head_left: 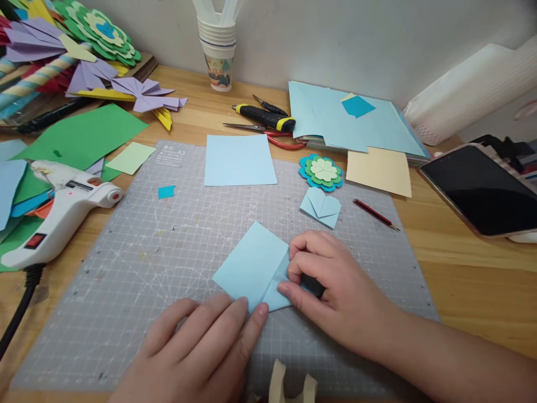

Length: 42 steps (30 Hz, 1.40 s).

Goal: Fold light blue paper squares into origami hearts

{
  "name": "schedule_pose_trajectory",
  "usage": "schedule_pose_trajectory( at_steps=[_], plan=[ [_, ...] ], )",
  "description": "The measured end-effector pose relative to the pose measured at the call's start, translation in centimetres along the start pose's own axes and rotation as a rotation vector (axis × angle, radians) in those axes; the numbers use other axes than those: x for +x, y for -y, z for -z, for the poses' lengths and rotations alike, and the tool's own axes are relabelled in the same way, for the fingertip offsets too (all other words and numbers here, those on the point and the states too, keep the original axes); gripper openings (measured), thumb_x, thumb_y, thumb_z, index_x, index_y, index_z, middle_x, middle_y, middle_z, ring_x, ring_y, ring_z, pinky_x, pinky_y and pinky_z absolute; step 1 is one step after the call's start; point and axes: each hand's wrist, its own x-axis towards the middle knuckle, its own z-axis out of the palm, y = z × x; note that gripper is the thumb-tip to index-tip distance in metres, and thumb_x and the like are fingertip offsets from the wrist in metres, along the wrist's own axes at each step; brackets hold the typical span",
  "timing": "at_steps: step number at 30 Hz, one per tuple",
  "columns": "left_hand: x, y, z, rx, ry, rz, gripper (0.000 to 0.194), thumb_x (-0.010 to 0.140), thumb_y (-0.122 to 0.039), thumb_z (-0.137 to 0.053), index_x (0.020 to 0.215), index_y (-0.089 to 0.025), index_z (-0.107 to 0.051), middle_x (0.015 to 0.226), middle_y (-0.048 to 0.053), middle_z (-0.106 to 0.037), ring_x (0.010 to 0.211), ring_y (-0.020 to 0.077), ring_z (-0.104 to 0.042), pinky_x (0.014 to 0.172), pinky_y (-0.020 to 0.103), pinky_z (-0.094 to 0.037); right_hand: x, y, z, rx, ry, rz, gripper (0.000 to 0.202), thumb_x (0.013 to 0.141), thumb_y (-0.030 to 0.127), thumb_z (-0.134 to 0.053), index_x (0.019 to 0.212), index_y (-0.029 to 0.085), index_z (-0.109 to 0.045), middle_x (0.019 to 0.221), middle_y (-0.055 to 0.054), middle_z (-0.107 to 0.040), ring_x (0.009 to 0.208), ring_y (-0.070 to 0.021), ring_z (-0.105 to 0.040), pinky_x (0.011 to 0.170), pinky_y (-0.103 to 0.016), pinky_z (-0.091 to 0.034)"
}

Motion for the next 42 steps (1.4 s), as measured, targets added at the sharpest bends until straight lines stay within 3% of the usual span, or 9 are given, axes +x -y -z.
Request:
schedule_pose_trajectory(
  at_steps=[4,12,24,28,42],
  plan=[
    [-0.03,-0.1,0.0,0.005,0.006,0.016,0.041,0.09,-0.01,-0.039,0.115,-0.033,-0.062,0.104,-0.008,-0.074,0.094,0.0165,-0.065,0.089,0.035,-0.034,0.18,0.02,-0.07,-0.005,-0.007,0.0,0.015,0.084,0.015,-0.059,0.072,0.019,-0.051,0.088,-0.003,-0.054,0.085,-0.0195,-0.05,0.077,-0.038,-0.039],
    [0.22,-0.08,0.44,-0.033,0.042,0.009,0.038,0.092,-0.018,-0.039,0.117,-0.034,-0.062,0.106,-0.006,-0.073,0.095,0.0156,-0.063,0.097,0.033,-0.029,0.09,0.04,-0.13,-0.008,-0.003,-0.004,0.015,0.086,0.014,-0.054,0.072,0.019,-0.051,0.088,-0.003,-0.054,0.084,-0.019,-0.05,0.077,-0.038,-0.038],
    [0.49,-0.07,0.47,0.003,0.003,-0.013,0.035,0.096,-0.017,-0.037,0.116,-0.029,-0.063,0.101,-0.005,-0.074,0.095,0.0159,-0.062,0.09,0.035,-0.032,0.21,0.03,-0.18,-0.019,0.004,0.003,0.015,0.086,0.012,-0.054,0.073,0.019,-0.051,0.087,-0.002,-0.053,0.084,-0.0185,-0.048,0.078,-0.038,-0.037],
    [0.78,-0.01,0.52,0.023,0.044,-0.052,0.033,0.097,-0.02,-0.037,0.114,-0.028,-0.064,0.101,-0.005,-0.073,0.096,0.0163,-0.06,0.089,0.034,-0.033,0.18,0.06,-0.11,-0.029,0.005,0.002,0.015,0.085,0.012,-0.055,0.073,0.019,-0.05,0.087,-0.002,-0.053,0.084,-0.0185,-0.048,0.078,-0.038,-0.037],
    [0.32,0.11,-0.07,0.031,-0.049,-0.081,0.029,0.098,-0.021,-0.04,0.109,-0.026,-0.066,0.098,-0.005,-0.075,0.096,0.013,-0.06,0.093,0.031,-0.032,0.25,0.08,-0.06,-0.022,0.007,-0.007,0.015,0.084,0.011,-0.056,0.072,0.018,-0.049,0.086,-0.001,-0.052,0.083,-0.0177,-0.048,0.077,-0.037,-0.036]
  ],
)
